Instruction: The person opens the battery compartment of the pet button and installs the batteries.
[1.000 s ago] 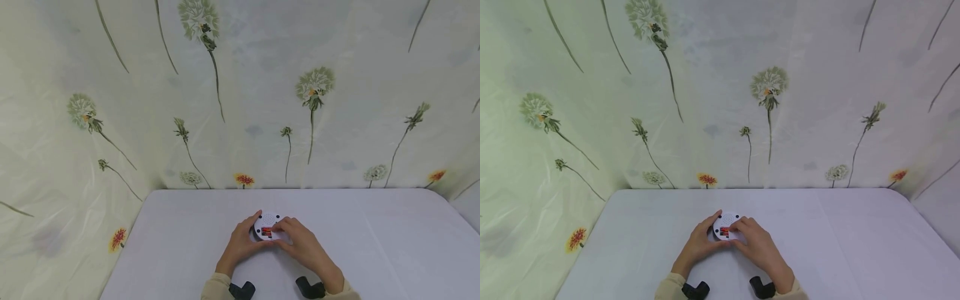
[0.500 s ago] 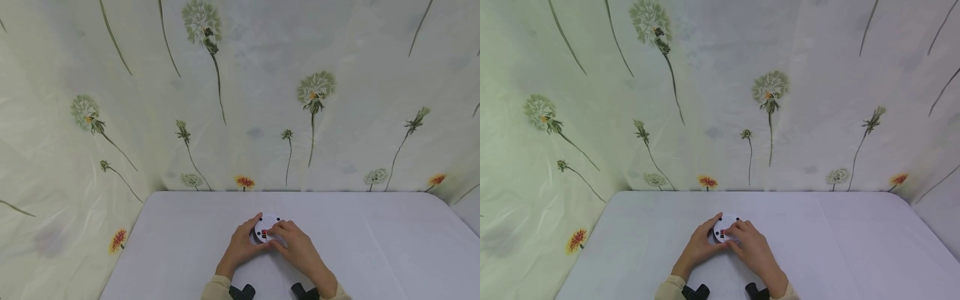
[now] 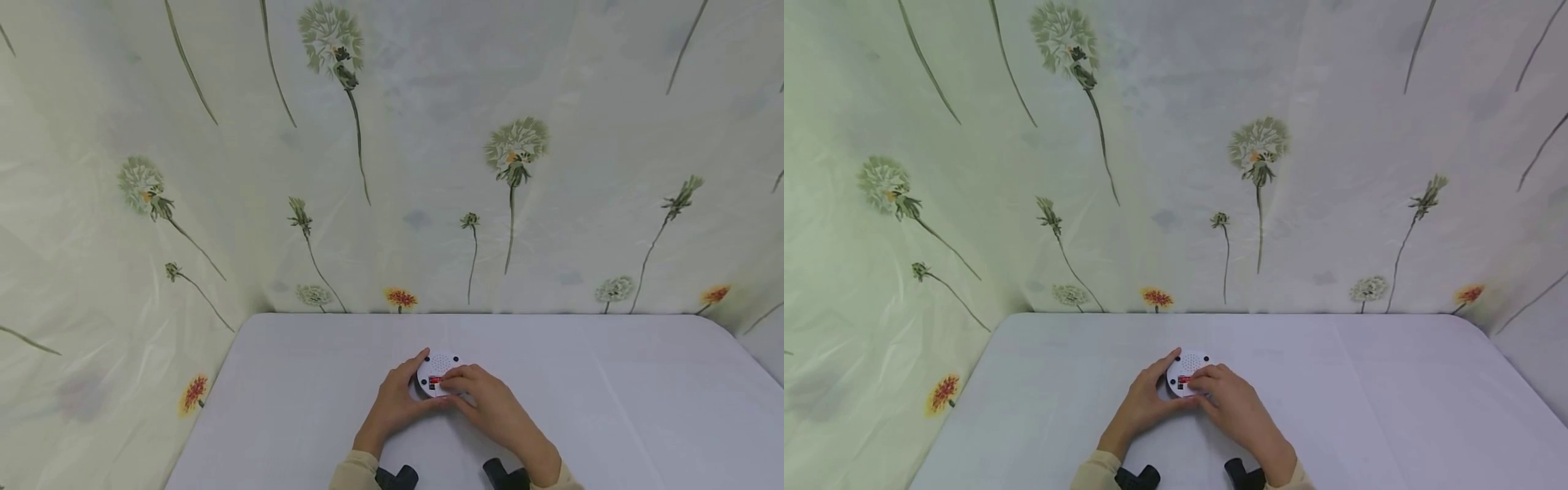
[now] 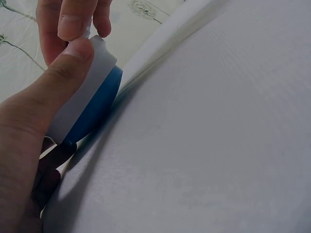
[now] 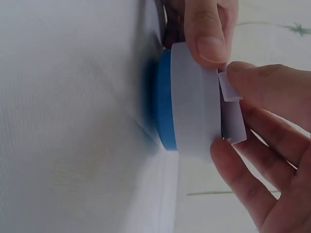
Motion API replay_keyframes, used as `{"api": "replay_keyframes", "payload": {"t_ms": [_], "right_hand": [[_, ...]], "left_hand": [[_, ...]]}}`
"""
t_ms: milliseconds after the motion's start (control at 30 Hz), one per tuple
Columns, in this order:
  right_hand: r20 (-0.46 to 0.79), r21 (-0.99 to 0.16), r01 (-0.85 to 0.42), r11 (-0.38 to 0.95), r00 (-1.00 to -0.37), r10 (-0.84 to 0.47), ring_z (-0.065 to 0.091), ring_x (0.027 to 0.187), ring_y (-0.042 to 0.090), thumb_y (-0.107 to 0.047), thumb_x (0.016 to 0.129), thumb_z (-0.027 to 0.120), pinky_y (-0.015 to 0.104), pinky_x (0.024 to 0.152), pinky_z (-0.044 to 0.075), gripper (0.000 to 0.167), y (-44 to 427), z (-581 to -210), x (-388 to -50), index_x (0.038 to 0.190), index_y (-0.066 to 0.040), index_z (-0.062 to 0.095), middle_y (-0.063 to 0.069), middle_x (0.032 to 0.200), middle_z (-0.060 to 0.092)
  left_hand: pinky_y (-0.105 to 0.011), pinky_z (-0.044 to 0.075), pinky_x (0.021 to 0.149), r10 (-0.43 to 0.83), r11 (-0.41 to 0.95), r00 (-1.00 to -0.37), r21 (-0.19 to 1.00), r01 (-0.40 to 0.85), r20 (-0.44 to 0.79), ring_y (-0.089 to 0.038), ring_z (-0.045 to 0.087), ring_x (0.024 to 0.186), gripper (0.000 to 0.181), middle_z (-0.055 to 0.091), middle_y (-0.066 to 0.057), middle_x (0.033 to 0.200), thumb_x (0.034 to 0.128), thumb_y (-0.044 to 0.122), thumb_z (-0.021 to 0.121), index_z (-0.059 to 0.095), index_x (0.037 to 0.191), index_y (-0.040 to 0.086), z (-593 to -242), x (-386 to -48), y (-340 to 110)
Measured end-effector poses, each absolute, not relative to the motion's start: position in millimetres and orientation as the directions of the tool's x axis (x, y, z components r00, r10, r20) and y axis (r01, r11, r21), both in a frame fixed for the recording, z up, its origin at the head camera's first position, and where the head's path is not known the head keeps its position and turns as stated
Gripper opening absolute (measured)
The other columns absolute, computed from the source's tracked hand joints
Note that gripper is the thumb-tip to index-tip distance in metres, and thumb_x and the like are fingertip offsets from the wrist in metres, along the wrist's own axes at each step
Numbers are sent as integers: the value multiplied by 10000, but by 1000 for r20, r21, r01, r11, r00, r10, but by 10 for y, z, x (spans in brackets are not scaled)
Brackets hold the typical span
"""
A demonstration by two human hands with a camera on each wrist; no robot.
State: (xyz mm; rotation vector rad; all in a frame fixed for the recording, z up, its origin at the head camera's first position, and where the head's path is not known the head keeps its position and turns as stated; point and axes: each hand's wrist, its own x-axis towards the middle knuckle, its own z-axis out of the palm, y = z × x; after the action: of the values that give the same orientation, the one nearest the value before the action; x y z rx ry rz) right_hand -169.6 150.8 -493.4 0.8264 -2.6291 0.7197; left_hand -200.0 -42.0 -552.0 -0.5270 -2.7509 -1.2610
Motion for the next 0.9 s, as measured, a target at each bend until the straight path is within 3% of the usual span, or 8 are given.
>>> {"api": "replay_keyframes", "payload": {"t_ms": [300,667,900], "right_hand": [[382,-419,-597,685,-800,-463,602,892,34,-91,720,802,288,772,545,245,1559,-4902,-1731,836,-240,647,-143,968,631],[471,-411,-645,645,-756,-455,543,867,-21,-72,728,796,234,747,520,281,1545,-4969,-1763,869,-233,614,-173,919,589],[494,-396,-639,660,-754,-434,539,882,-13,-105,730,801,286,763,489,272,1490,-5054,-1762,860,-244,607,-177,925,600]], "left_hand": [[-439,431,1010,293,595,-927,713,370,236,-160,507,1259,915,508,23,1410,679,644,707,357,1455,308,-5487,-1997,-425],[-441,427,1012,289,603,-928,709,366,234,-165,506,1260,922,509,21,1408,672,649,708,351,1455,316,-5528,-2006,-427],[-435,428,1007,293,597,-925,710,375,242,-165,511,1253,918,515,13,1404,676,619,730,365,1453,294,-5527,-1993,-431]]}}
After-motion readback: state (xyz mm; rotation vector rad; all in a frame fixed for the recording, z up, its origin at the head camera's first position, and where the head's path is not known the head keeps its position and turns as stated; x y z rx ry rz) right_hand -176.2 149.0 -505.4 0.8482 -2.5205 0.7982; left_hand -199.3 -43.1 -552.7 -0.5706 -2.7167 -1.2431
